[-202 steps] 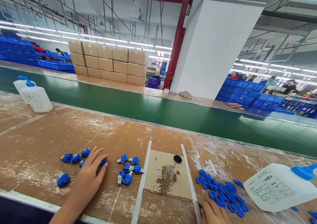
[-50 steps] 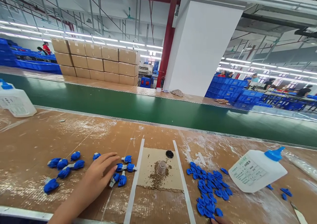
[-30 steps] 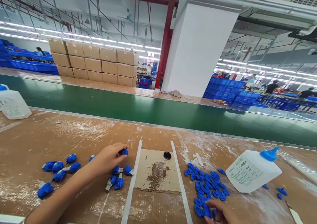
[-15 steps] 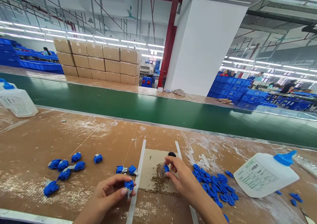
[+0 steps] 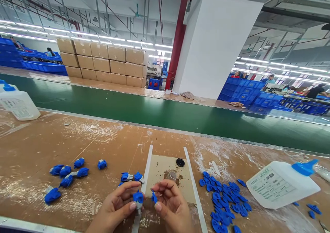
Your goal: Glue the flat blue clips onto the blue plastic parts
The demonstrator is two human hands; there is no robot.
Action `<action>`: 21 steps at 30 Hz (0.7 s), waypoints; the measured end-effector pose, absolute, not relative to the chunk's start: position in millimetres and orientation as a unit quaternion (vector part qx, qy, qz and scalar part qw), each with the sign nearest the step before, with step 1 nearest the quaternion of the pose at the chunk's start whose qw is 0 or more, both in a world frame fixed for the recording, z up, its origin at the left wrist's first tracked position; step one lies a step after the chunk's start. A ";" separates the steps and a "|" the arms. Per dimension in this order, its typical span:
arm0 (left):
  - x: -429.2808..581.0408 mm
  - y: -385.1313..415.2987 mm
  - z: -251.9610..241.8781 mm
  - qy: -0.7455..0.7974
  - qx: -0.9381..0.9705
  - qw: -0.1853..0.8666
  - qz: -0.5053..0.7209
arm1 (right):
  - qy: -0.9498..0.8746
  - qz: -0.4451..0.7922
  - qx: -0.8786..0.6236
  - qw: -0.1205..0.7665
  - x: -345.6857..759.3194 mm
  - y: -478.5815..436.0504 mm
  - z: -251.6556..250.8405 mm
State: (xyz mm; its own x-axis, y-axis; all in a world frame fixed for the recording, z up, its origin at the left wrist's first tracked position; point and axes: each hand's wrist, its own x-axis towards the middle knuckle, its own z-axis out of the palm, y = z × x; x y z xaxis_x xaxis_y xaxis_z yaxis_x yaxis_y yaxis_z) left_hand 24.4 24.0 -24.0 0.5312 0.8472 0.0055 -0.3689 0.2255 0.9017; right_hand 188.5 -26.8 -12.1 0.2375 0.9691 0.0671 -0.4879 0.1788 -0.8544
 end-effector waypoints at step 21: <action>15.3 17.2 -17.5 0.309 0.530 0.695 0.376 | -0.709 0.007 -0.456 0.538 157.9 -41.0 -35.6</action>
